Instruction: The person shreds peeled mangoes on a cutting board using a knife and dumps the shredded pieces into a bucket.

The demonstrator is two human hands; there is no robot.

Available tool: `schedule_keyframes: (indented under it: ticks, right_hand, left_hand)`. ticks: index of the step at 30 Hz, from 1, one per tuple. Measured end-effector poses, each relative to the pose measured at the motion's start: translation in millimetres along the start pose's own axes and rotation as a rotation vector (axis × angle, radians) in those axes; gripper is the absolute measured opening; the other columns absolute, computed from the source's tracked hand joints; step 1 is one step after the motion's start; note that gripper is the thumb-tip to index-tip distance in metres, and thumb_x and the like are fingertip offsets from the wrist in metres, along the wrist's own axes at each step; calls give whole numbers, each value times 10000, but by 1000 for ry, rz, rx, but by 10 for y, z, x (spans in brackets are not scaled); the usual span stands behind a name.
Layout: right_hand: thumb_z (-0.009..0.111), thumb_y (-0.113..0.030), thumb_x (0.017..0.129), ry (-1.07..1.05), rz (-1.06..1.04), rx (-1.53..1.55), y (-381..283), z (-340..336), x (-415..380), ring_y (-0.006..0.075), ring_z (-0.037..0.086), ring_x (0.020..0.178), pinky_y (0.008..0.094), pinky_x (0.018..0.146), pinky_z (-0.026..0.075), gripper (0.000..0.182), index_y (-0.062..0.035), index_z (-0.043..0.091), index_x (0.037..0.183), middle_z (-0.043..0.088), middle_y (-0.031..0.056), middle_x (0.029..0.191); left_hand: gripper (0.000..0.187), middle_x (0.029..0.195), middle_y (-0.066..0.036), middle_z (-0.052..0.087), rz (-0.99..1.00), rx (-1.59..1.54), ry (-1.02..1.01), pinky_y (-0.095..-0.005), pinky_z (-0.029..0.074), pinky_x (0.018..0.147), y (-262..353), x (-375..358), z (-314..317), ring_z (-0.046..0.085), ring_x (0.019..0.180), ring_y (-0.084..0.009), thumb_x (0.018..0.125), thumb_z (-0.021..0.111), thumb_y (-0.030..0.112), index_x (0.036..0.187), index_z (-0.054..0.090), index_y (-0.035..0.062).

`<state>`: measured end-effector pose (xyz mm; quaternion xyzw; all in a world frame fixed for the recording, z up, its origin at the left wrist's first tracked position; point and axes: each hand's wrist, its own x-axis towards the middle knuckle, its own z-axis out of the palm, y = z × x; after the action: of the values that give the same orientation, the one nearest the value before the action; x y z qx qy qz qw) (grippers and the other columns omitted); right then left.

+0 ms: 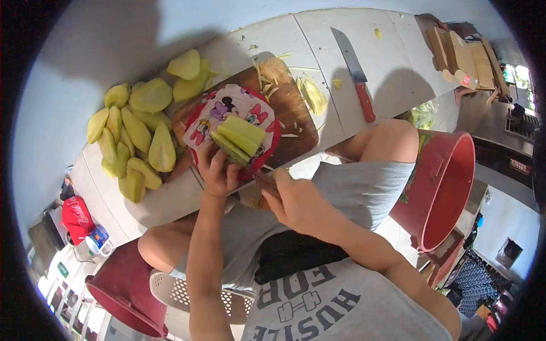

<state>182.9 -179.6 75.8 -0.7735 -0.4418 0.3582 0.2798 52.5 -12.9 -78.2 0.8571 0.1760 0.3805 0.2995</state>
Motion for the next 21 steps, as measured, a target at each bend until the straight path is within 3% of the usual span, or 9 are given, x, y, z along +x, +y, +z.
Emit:
schedule_keyframes:
  ticks: [6,9,10,15,21]
  right_hand:
    - [555,-240,988,1,74,-99,233,337,216,472,647,632,536,568,528,297,32,436,973,627,258,672]
    - [560,-241,988,17,-1,-41,191,238,144,465,654,645,536,571,533,295,27,436,978,632,256,683]
    - [560,-241,988,13,2,-38,113,174,77,465,654,645,536,571,533,295,27,436,978,632,256,683]
    - [583,-238,979,-54,62,2,-266,-238,-204,451,666,649,520,564,543,296,18,434,979,639,243,688]
    - [590,-230,976,19,24,-15,-168,-59,-209,459,657,624,516,534,539,296,20,432,983,629,242,662]
  left_hand:
    - [370,1175,-246,539,-4,5,-16,-471,435,896,105,93,-50,534,1011,-381,981,531,349,1126,576,11]
    - [363,1183,-243,535,6,15,19,-472,432,899,43,43,3,530,1016,-381,985,526,341,1132,572,13]
    - [362,1253,-245,523,16,8,48,-442,475,874,16,24,13,565,1029,-361,955,601,329,1131,613,12]
    - [365,1233,-247,542,17,-27,64,-453,477,891,25,60,28,568,1058,-376,953,596,332,1122,619,10]
    - [374,1185,-254,558,12,-8,44,-472,469,886,-16,8,26,568,1027,-404,918,588,318,1095,607,-11]
